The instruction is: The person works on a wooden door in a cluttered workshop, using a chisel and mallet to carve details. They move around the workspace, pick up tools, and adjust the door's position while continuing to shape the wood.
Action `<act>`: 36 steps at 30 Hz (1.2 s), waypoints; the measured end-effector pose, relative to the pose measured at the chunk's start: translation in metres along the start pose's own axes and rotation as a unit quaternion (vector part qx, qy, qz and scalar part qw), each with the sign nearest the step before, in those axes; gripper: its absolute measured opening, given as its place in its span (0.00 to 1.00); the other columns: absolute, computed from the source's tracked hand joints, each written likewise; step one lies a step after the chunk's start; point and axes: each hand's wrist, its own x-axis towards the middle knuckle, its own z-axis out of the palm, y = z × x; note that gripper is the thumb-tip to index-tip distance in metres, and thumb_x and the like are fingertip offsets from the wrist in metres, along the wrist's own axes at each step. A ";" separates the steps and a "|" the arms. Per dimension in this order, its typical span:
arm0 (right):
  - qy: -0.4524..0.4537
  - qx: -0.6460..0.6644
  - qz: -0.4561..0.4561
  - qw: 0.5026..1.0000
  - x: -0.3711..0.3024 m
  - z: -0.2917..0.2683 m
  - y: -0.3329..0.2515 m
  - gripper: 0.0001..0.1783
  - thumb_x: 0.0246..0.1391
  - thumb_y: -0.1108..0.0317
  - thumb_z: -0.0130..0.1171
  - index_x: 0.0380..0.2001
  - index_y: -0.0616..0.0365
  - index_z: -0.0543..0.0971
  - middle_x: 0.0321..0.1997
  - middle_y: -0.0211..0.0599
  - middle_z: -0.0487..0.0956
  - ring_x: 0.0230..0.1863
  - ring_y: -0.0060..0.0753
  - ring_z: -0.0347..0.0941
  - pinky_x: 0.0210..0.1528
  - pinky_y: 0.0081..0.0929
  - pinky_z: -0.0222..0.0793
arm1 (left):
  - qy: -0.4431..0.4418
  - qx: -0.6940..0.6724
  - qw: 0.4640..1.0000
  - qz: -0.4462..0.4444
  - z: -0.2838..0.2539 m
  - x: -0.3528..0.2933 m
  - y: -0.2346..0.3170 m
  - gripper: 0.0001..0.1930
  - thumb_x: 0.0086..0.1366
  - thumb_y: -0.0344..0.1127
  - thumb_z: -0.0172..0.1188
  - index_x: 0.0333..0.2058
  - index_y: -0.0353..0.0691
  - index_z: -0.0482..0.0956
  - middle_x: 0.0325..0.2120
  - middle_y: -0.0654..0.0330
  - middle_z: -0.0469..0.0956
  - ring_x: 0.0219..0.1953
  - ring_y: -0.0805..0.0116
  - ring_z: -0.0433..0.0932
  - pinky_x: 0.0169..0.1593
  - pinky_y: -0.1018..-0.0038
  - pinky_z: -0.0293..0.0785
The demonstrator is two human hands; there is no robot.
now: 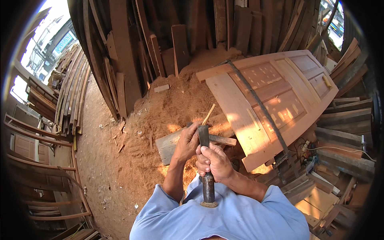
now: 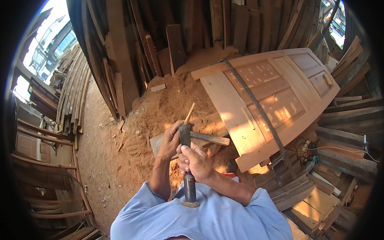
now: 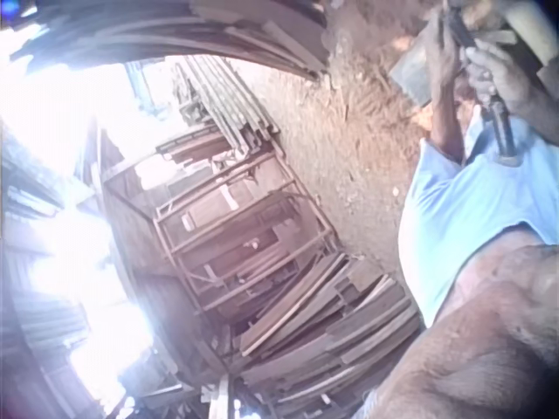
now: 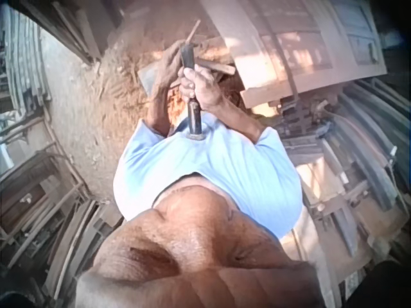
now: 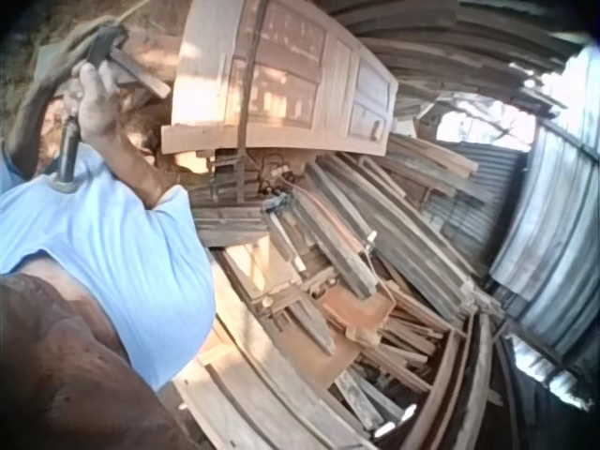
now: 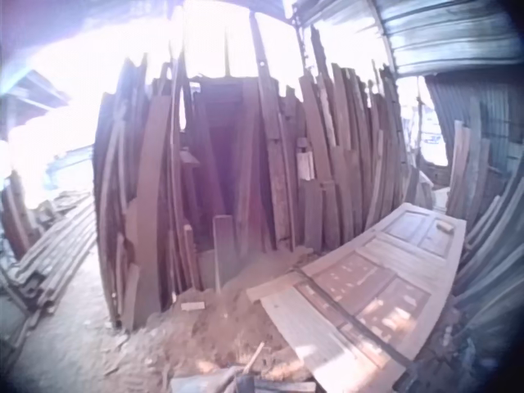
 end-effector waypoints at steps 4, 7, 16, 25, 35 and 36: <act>0.024 -0.035 -0.022 0.999 -0.008 0.002 0.000 0.11 0.69 0.59 0.46 0.38 0.55 0.69 0.19 0.21 0.59 0.17 0.14 0.58 0.20 0.22 0.65 | 0.009 0.105 0.993 0.057 0.004 -0.007 0.016 0.09 0.71 0.29 0.49 0.46 0.35 0.76 0.26 0.55 0.73 0.26 0.65 0.71 0.33 0.72 0.69; 0.029 -0.054 -0.057 0.996 -0.011 0.000 -0.007 0.11 0.69 0.59 0.47 0.38 0.55 0.69 0.18 0.22 0.58 0.16 0.16 0.57 0.20 0.23 0.65 | 0.020 0.101 0.993 0.054 0.014 -0.014 0.029 0.04 0.70 0.26 0.51 0.39 0.34 0.74 0.24 0.51 0.71 0.25 0.58 0.72 0.31 0.67 0.70; 0.043 -0.066 -0.159 0.984 -0.013 -0.010 -0.028 0.11 0.70 0.61 0.44 0.39 0.56 0.70 0.19 0.22 0.60 0.16 0.15 0.58 0.21 0.22 0.65 | 0.015 -0.258 0.954 -0.151 0.024 -0.056 -0.031 0.18 0.76 0.42 0.47 0.55 0.38 0.75 0.29 0.70 0.73 0.27 0.83 0.68 0.30 0.84 0.63; 0.015 0.025 -0.020 0.999 0.023 -0.004 -0.025 0.10 0.69 0.61 0.46 0.39 0.54 0.71 0.21 0.20 0.60 0.18 0.16 0.58 0.24 0.24 0.66 | 0.029 -0.275 0.957 -0.090 0.000 0.012 -0.016 0.12 0.76 0.43 0.45 0.46 0.42 0.72 0.20 0.72 0.69 0.18 0.86 0.65 0.20 0.86 0.55; 0.010 -0.017 0.020 1.000 0.014 0.005 -0.006 0.11 0.69 0.61 0.45 0.38 0.56 0.69 0.19 0.21 0.58 0.17 0.15 0.58 0.21 0.23 0.66 | 0.074 -0.038 0.996 -0.015 0.002 0.001 0.008 0.14 0.75 0.32 0.47 0.54 0.37 0.76 0.31 0.66 0.75 0.32 0.80 0.70 0.37 0.81 0.69; 0.011 -0.029 0.010 0.999 0.013 0.005 -0.006 0.11 0.69 0.61 0.45 0.38 0.57 0.69 0.19 0.21 0.58 0.16 0.15 0.58 0.21 0.22 0.65 | 0.085 -0.018 0.996 -0.019 0.005 -0.003 0.011 0.14 0.75 0.31 0.47 0.54 0.37 0.76 0.30 0.65 0.75 0.32 0.79 0.70 0.37 0.81 0.69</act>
